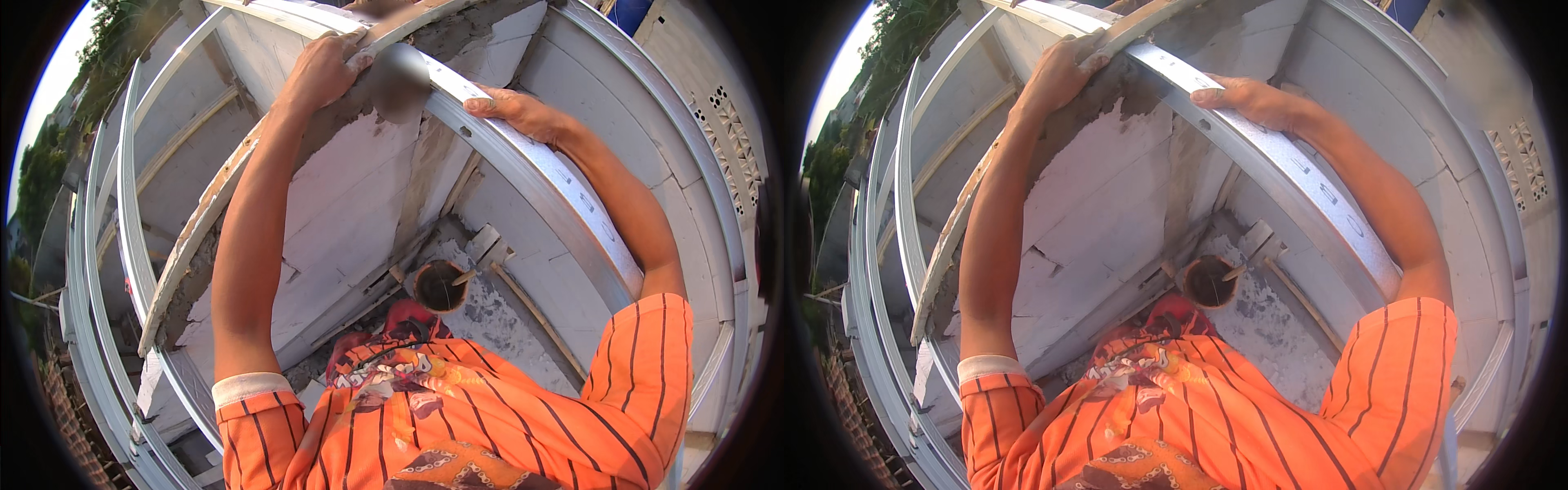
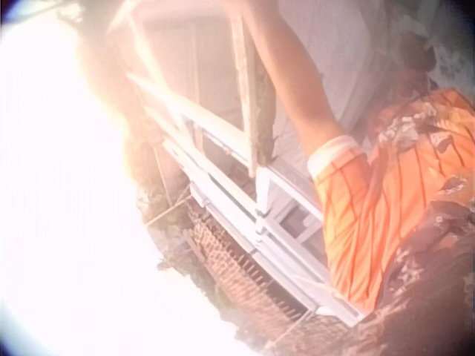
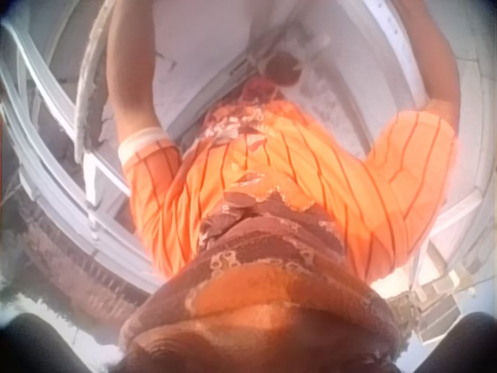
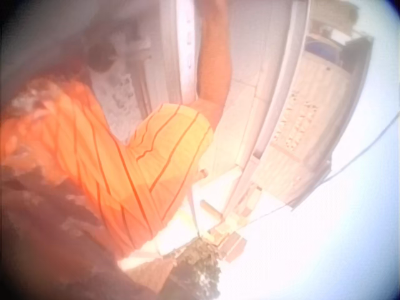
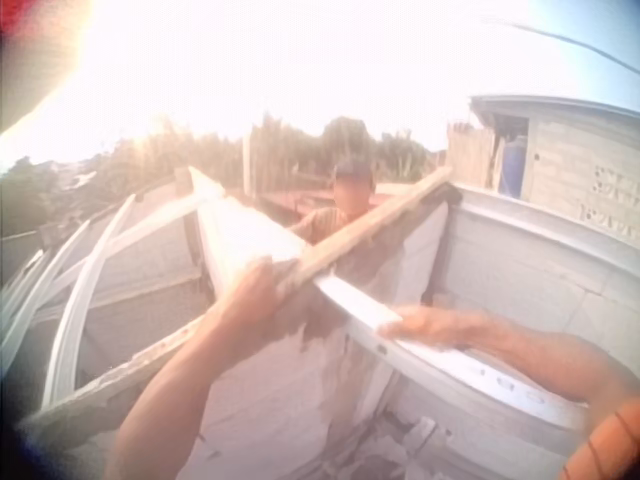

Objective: The person scoops cement from a bucket using a trowel and applies it to a metal frame on a roof structure. They smooth the cement along the frame and occasionally adjust a wooden plank used as a guide.

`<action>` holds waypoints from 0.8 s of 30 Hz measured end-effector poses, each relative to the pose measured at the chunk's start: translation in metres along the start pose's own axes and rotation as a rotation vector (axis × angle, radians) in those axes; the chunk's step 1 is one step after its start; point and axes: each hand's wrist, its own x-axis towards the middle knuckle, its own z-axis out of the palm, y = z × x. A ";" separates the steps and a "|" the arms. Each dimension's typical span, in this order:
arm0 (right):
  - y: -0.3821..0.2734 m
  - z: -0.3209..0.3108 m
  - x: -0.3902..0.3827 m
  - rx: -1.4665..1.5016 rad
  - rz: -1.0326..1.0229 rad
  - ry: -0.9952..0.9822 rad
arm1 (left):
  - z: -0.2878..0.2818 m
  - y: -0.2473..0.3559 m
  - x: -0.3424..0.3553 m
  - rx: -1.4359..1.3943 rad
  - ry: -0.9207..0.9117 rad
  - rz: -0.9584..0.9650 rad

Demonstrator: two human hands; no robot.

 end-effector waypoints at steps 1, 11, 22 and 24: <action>0.002 0.000 -0.002 0.015 0.015 0.001 | 0.001 0.002 -0.003 -0.016 0.021 0.026; 0.016 -0.006 0.012 0.025 -0.074 -0.067 | 0.008 0.012 0.032 -0.122 0.036 0.084; 0.003 0.000 0.002 0.179 0.067 -0.039 | -0.020 -0.019 -0.038 -0.061 0.005 -0.017; -0.004 0.005 -0.005 0.237 0.112 -0.004 | -0.016 -0.026 -0.054 -0.097 0.059 -0.028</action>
